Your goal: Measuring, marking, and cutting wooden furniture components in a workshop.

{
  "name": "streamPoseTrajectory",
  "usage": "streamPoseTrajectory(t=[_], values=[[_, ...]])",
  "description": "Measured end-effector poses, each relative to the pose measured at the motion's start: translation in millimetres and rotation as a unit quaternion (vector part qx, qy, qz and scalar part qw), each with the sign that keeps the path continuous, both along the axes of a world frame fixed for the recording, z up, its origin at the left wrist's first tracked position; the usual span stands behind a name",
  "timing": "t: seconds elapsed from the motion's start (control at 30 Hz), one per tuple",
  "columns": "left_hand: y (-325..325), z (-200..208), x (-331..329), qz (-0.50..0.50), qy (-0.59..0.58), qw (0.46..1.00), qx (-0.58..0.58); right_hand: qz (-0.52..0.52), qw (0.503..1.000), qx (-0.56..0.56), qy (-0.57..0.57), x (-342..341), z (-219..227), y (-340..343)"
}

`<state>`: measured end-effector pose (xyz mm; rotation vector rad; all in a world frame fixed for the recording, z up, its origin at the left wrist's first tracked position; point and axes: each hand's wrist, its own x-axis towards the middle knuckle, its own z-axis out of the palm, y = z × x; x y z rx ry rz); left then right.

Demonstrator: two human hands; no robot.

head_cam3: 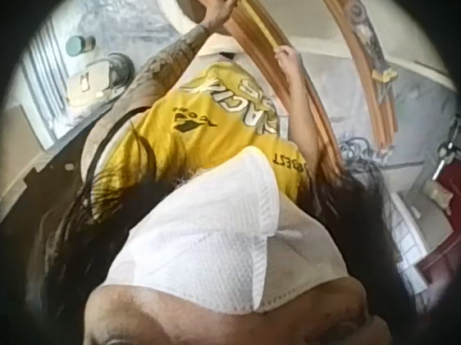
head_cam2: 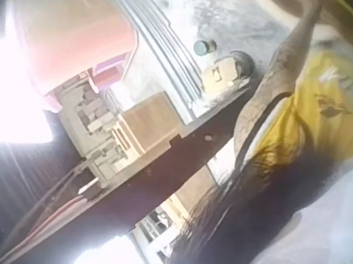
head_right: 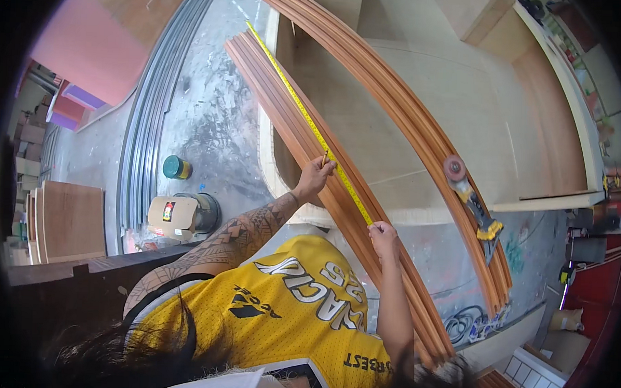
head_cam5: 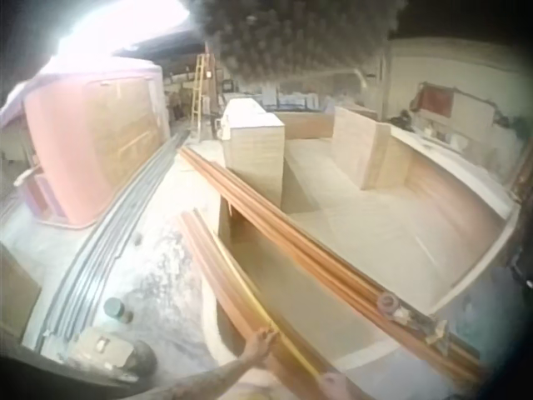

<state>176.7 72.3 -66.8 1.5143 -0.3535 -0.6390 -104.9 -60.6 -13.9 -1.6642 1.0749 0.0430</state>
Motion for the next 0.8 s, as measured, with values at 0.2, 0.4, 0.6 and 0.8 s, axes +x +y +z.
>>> streamPoseTrajectory(t=[0.2,0.4,0.6,0.8], values=[[-17.0,29.9,70.1,0.098,-0.027,0.989,0.107,0.021,0.998,-0.033,0.051,51.3,-4.7,-1.3],[-23.0,17.3,126.3,0.122,-0.064,0.984,0.113,0.011,0.986,-0.144,0.087,-1.4,-27.1,-12.3],[-34.2,5.7,121.3,0.064,-0.050,0.986,0.145,-0.031,0.973,-0.208,0.091,-50.2,-20.5,-0.6],[-31.8,-21.2,110.4,0.051,-0.036,0.986,0.153,-0.019,0.966,-0.234,0.111,-66.8,-24.1,3.1]])
